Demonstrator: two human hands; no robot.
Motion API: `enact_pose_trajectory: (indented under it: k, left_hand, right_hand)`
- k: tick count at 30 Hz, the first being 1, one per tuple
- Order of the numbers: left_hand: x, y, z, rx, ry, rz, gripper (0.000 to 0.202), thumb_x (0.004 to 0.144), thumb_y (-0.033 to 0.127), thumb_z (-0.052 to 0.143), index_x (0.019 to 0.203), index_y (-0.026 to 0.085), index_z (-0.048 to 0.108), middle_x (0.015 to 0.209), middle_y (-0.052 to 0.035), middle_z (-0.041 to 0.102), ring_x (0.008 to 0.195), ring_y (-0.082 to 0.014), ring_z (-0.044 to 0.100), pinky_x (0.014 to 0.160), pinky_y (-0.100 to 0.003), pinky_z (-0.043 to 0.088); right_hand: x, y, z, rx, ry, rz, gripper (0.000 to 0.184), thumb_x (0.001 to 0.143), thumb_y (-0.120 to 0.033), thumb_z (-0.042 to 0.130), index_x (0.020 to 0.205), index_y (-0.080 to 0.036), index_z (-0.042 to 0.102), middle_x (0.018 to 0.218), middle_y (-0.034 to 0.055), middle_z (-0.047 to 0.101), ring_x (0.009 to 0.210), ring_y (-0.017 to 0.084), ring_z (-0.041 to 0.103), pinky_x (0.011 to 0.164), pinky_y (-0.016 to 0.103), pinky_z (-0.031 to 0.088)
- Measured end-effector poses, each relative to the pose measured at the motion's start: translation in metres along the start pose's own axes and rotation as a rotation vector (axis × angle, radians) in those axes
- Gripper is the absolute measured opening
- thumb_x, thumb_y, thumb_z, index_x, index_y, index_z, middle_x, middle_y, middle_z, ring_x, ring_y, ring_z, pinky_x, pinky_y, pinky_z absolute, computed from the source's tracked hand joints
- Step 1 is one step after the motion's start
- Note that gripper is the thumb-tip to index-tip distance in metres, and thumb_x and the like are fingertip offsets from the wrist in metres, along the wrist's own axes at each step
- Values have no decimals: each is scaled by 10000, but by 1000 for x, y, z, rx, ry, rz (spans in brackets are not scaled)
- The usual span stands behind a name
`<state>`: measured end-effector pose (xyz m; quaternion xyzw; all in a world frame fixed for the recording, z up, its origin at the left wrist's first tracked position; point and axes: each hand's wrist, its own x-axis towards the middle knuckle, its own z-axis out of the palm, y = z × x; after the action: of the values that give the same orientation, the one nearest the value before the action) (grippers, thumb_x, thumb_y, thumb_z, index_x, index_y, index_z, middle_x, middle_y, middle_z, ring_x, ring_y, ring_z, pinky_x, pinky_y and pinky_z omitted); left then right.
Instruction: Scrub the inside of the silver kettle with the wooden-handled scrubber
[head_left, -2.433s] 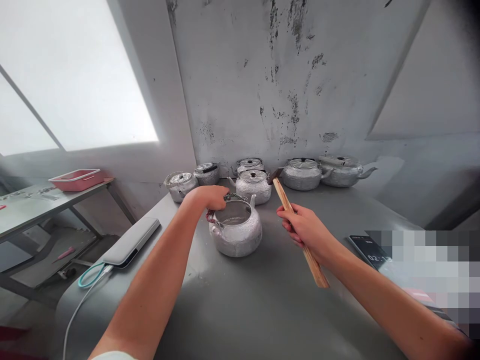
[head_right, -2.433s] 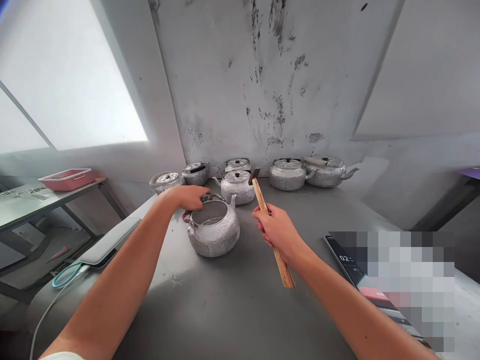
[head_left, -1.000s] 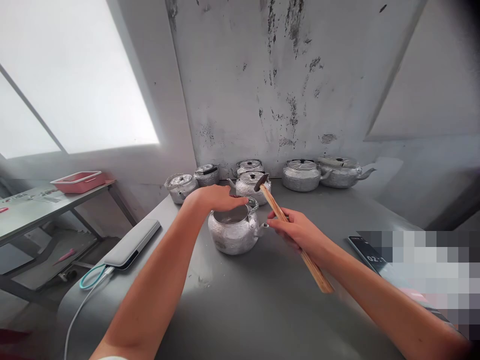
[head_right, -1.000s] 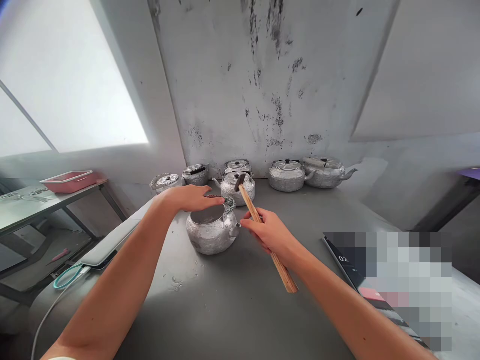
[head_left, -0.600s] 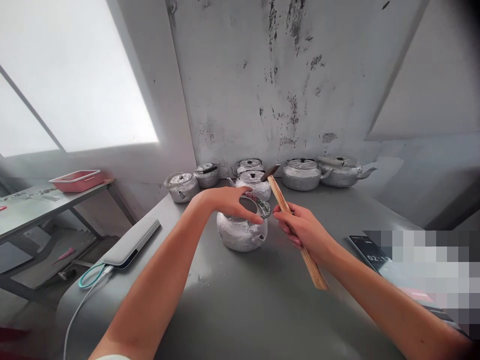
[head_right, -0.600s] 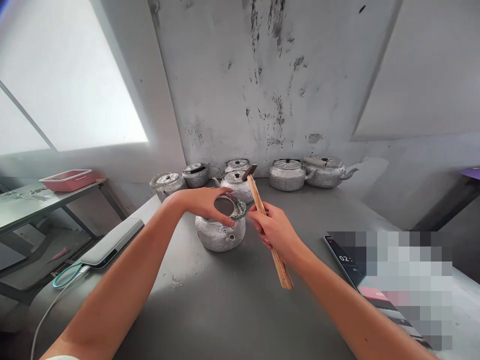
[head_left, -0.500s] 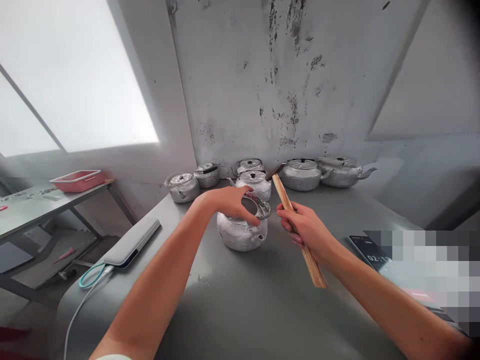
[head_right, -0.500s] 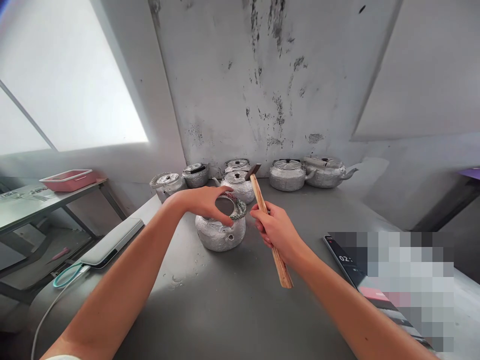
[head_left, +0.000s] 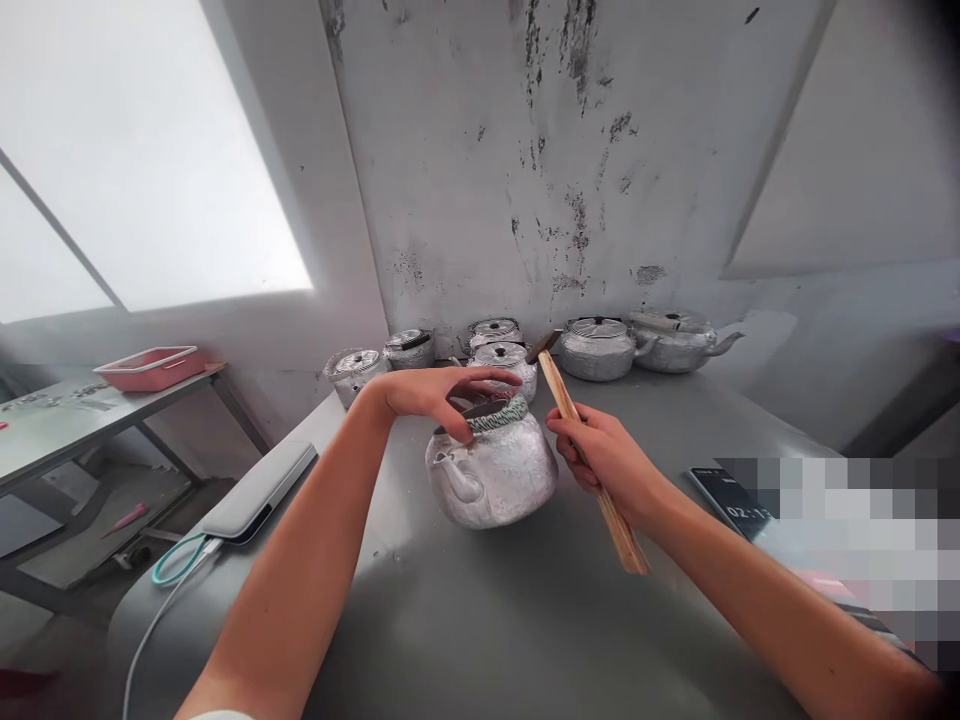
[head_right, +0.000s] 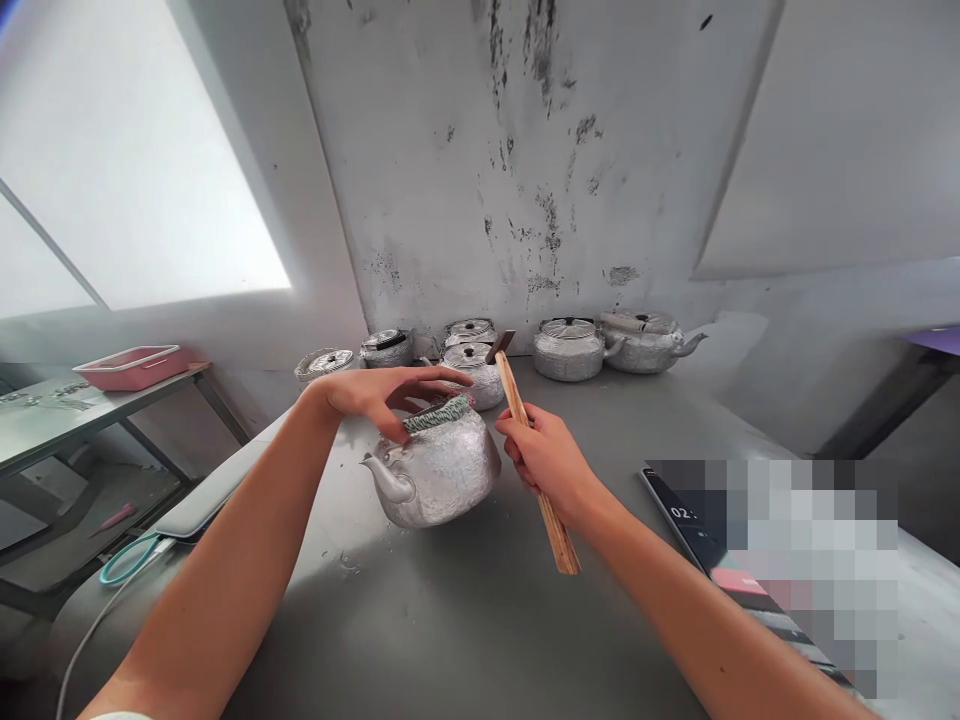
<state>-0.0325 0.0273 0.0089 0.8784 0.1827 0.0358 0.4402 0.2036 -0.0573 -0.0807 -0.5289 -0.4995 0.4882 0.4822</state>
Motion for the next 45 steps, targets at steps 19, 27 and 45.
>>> enact_pose_trajectory:
  k: [19, 27, 45]
  left_hand:
    - [-10, 0, -4, -42, -91, 131, 1098, 546, 239, 829, 1525, 241, 331, 1564, -95, 368, 1453, -313, 308, 1183, -402, 267]
    - [-11, 0, -5, -54, -113, 194, 1100, 528, 228, 843, 1517, 264, 361, 1567, -94, 371, 1462, -327, 294, 1174, -400, 280]
    - [-9, -19, -11, -81, -95, 165, 1150, 566, 213, 851, 1553, 320, 271, 1558, -92, 377, 1449, -332, 305, 1155, -455, 279]
  right_hand:
    - [-1, 0, 1, -46, -2, 17, 149, 866, -353, 559, 794, -240, 495, 566, -78, 416, 376, 60, 278, 337, 211, 221]
    - [-1, -1, 2, -65, -5, 42, 106, 860, -316, 538, 804, -232, 505, 558, -77, 416, 379, 57, 269, 340, 207, 215]
    - [1, 2, 1, -104, -21, 56, 149, 953, -314, 520, 853, -206, 536, 573, -92, 424, 368, 35, 285, 344, 183, 214]
